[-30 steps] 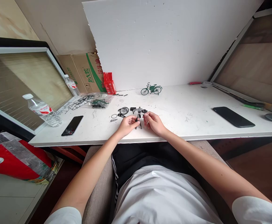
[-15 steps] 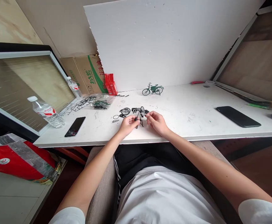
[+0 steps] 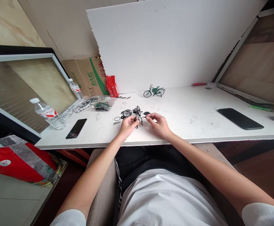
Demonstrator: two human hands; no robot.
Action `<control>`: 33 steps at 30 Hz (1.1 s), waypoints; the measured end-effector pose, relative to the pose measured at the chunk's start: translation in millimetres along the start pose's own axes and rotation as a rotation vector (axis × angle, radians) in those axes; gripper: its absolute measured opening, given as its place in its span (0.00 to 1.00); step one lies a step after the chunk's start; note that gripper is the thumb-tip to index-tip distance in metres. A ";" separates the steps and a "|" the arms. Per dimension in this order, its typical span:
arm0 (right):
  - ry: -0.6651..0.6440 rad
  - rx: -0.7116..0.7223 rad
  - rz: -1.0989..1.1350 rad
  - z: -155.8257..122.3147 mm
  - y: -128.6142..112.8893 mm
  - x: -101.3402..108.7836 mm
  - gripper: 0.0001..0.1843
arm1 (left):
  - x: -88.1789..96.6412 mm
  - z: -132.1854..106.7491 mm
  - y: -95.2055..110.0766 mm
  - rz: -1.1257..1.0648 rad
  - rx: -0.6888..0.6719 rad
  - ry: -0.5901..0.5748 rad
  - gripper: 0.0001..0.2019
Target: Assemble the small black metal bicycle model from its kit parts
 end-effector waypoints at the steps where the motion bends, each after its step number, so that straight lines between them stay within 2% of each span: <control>1: -0.002 0.004 -0.008 0.0 -0.9 -0.4 0.21 | 0.4 0.2 -0.2 0.006 -0.005 0.000 0.14; 13: -0.026 0.024 -0.064 -0.1 -5.0 -3.9 0.20 | 2.7 -1.8 8.4 0.105 -0.061 0.045 0.10; 24: -0.046 0.013 -0.066 0.2 -4.7 -5.4 0.19 | 2.9 -1.9 8.2 0.163 -0.094 0.042 0.09; 33: -0.037 -0.007 -0.046 0.3 -2.8 -4.5 0.23 | 3.1 -1.6 7.8 0.177 -0.107 0.047 0.08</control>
Point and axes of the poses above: each hand's wrist, its own z-axis towards the middle knuckle, its own x-axis out of the back of the hand, y = z × x, the point moved 9 cm from there along z, towards the middle knuckle, and after that the axes turned 8 degrees about -y, right-handed, at the moved point
